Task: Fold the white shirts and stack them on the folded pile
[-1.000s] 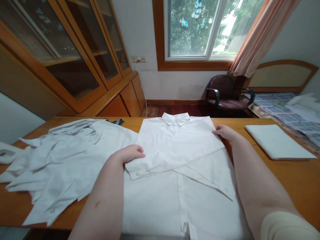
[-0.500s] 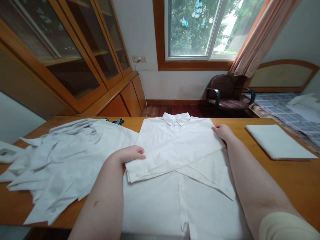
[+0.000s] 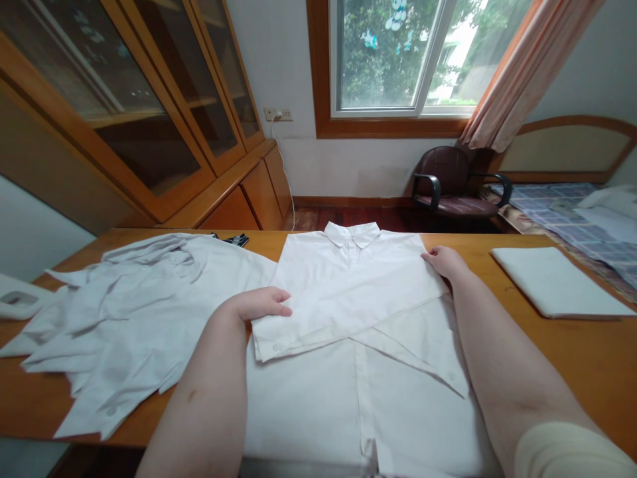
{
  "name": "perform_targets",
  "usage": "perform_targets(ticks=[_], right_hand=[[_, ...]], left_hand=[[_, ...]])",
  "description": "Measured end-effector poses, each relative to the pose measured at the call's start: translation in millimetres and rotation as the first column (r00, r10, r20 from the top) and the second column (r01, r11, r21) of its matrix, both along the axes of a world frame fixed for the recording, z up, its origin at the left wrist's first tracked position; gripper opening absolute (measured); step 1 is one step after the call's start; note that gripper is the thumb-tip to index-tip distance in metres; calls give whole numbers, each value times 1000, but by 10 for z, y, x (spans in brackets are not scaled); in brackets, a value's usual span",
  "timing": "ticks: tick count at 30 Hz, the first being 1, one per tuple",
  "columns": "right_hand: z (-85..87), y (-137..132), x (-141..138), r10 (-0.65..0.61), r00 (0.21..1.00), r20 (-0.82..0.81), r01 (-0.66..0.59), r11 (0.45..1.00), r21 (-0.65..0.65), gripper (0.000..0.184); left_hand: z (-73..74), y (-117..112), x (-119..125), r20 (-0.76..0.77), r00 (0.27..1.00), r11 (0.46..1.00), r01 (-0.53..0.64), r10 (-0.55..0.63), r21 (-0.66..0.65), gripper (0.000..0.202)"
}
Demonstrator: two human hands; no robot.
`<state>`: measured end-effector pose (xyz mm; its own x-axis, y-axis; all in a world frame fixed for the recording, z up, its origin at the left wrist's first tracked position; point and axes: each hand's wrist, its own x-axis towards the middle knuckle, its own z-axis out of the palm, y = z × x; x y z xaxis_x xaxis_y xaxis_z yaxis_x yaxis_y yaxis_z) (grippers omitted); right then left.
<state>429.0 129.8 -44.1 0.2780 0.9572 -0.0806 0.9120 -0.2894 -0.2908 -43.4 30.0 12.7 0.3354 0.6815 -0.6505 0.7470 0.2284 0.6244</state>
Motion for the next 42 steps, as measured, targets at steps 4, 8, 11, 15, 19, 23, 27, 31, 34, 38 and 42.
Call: perform_targets(ticks=[4,8,11,15,19,23,27,31,34,38,42], right_hand=[[-22,22,21,-3,1000,3,3,1000,-6,30],[-23,4,16,-5,1000,0,5,1000,13,31],[-25,-23,7,-13,1000,-8,13,1000,22,30],[58,-8,-32,-38,999,24,38,999,4,29],[473,-151,-310,56,991,123,-55,998,-10,37],[1086,-900,-987,521,847,-104,-530,843,-94,36],[1242,-1826,-1784,911,295,-287,-950,312,16,35],[776,-2090,-2304,948,314,47,-944,317,-92,40],[403,-1940,-2420,899,396,188,-918,389,72,43],[186,-1762,-2415,912,369,182,-928,351,124,32],[134,-1728,-2420,907,365,212,-930,346,120,20]], left_hand=[[-96,31,-93,-231,973,999,-15,24,42,27],[-186,45,-131,-406,909,989,-43,97,141,35],[-175,40,-91,-484,869,987,-32,107,160,39],[-128,35,-65,-465,877,986,-52,122,160,38],[-130,40,-112,-349,918,975,-131,188,181,36],[-177,43,-119,-208,957,968,-160,200,192,29],[-228,60,-75,-140,981,966,-95,131,240,25],[-270,92,-67,-77,990,967,-100,121,235,27],[-303,115,-85,-54,988,971,-129,142,203,30],[-339,135,-97,-59,991,963,-101,120,252,28],[-352,145,-100,-91,989,956,-83,113,281,27]])
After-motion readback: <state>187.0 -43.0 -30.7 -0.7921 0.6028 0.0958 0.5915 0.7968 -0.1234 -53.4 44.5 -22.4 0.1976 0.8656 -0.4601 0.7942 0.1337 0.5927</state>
